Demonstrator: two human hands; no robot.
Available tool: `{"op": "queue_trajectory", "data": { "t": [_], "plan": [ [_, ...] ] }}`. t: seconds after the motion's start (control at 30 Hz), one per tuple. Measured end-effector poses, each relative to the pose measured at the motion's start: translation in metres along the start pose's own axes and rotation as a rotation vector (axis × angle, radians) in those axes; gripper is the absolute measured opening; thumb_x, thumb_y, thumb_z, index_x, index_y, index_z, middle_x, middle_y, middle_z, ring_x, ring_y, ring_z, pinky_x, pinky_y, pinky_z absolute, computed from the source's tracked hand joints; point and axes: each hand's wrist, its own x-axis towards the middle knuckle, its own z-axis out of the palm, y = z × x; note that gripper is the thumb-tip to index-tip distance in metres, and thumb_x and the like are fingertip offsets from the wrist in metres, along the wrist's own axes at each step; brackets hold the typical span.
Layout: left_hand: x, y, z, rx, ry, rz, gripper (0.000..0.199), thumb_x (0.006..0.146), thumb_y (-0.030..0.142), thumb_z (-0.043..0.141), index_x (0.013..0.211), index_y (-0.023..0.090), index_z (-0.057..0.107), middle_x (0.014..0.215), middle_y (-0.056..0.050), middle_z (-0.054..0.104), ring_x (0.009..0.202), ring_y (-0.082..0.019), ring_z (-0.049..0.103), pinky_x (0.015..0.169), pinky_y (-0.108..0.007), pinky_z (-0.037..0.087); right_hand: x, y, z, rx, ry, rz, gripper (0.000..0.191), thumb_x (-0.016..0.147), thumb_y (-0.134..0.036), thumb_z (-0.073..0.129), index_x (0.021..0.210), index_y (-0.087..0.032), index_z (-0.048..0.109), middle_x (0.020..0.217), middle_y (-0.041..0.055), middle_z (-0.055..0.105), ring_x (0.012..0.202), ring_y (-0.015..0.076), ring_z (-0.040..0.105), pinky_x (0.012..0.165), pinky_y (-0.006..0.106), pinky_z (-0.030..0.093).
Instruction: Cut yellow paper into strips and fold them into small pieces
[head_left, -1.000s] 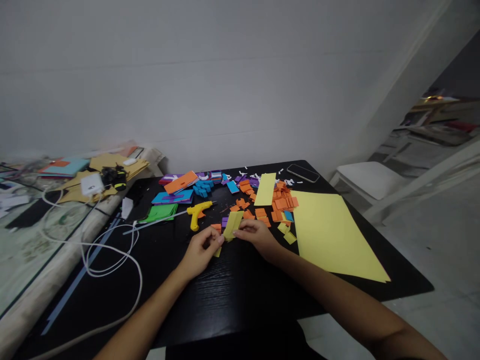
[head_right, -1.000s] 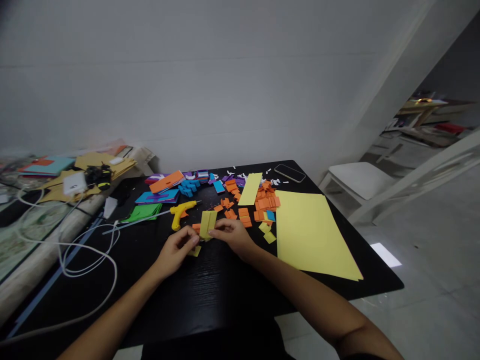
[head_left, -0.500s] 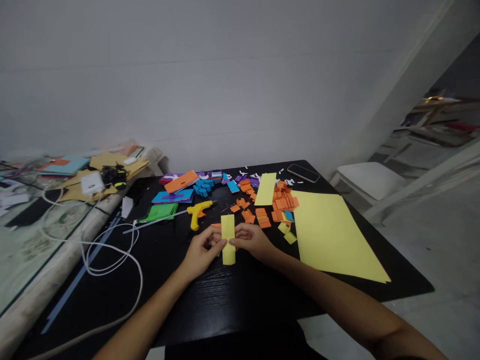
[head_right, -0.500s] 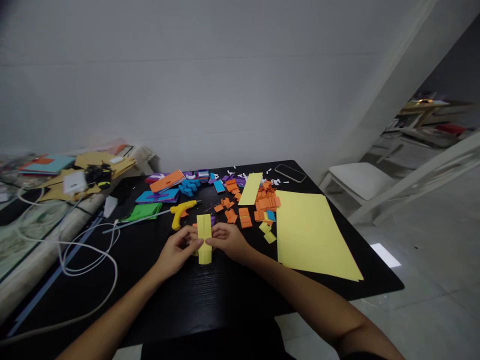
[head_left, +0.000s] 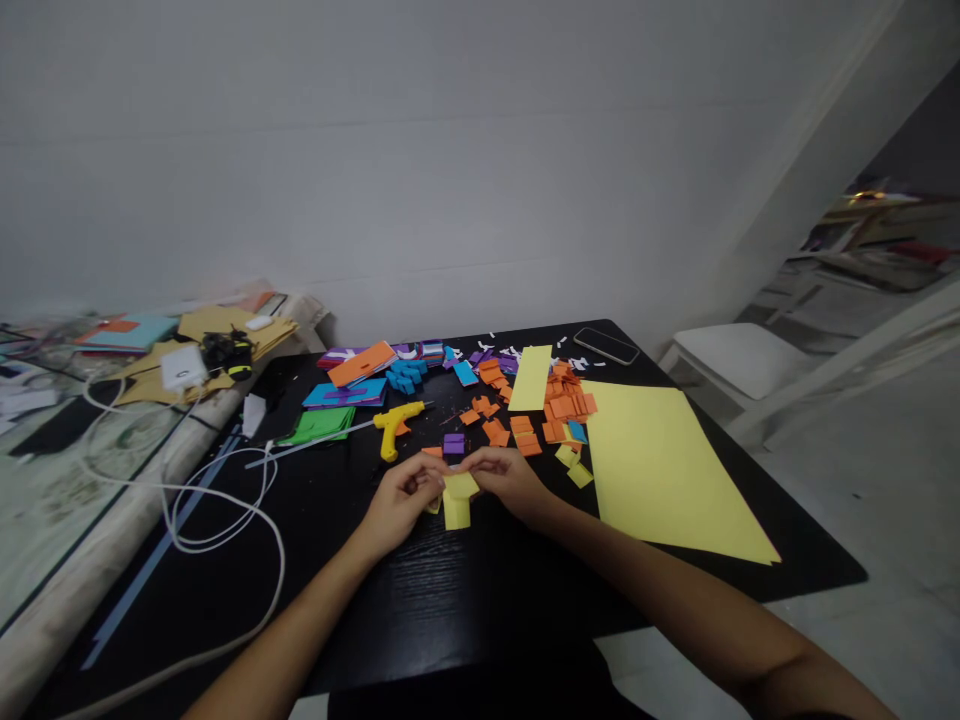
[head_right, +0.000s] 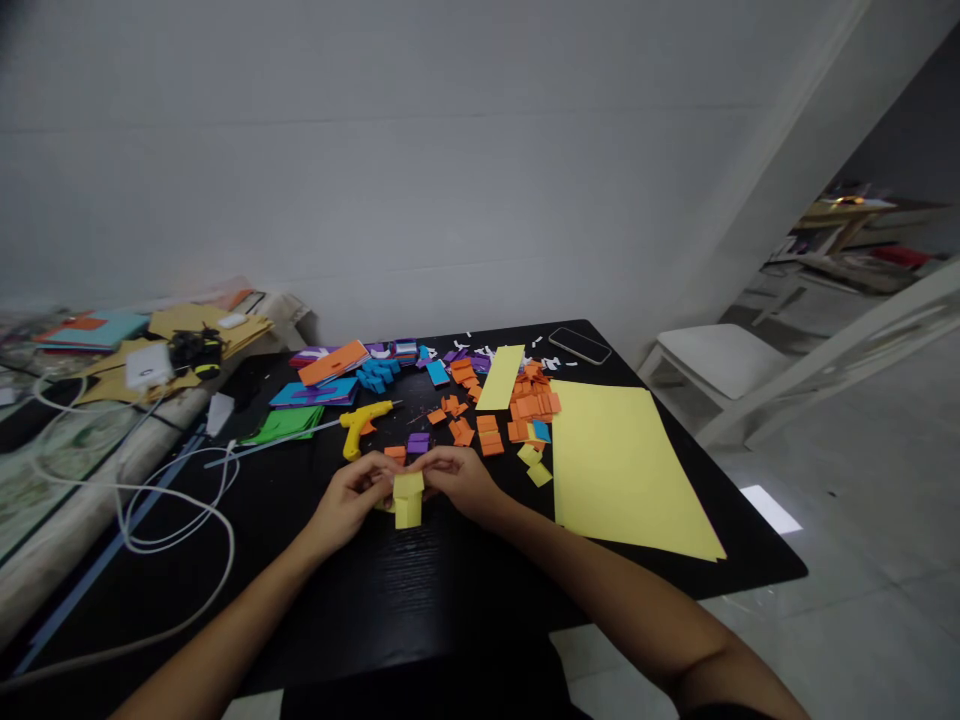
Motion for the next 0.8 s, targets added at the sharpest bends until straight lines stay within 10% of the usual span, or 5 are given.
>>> {"op": "queue_trajectory", "data": {
  "t": [0.4, 0.8],
  "plan": [
    [-0.005, -0.004, -0.002, 0.452, 0.049, 0.327, 0.015, 0.092, 0.024, 0.058, 0.094, 0.017, 0.071, 0.085, -0.005, 0.071, 0.076, -0.015, 0.065, 0.070, -0.025, 0.049, 0.000, 0.003, 0.000, -0.119, 0.041, -0.025, 0.031, 0.071, -0.038, 0.081, 0.090, -0.016, 0.071, 0.090, 0.0058, 0.075, 0.084, 0.0195, 0.071, 0.084, 0.036, 0.054],
    [-0.005, 0.000, 0.002, 0.399, 0.039, 0.199, 0.021, 0.092, 0.035, 0.059, 0.098, 0.017, 0.069, 0.081, -0.003, 0.070, 0.070, -0.013, 0.063, 0.062, -0.021, 0.049, -0.004, 0.009, 0.005, -0.152, 0.092, -0.165, 0.028, 0.071, -0.036, 0.082, 0.090, -0.017, 0.073, 0.091, 0.0070, 0.076, 0.088, 0.0212, 0.073, 0.088, 0.037, 0.056]
  ]
}}
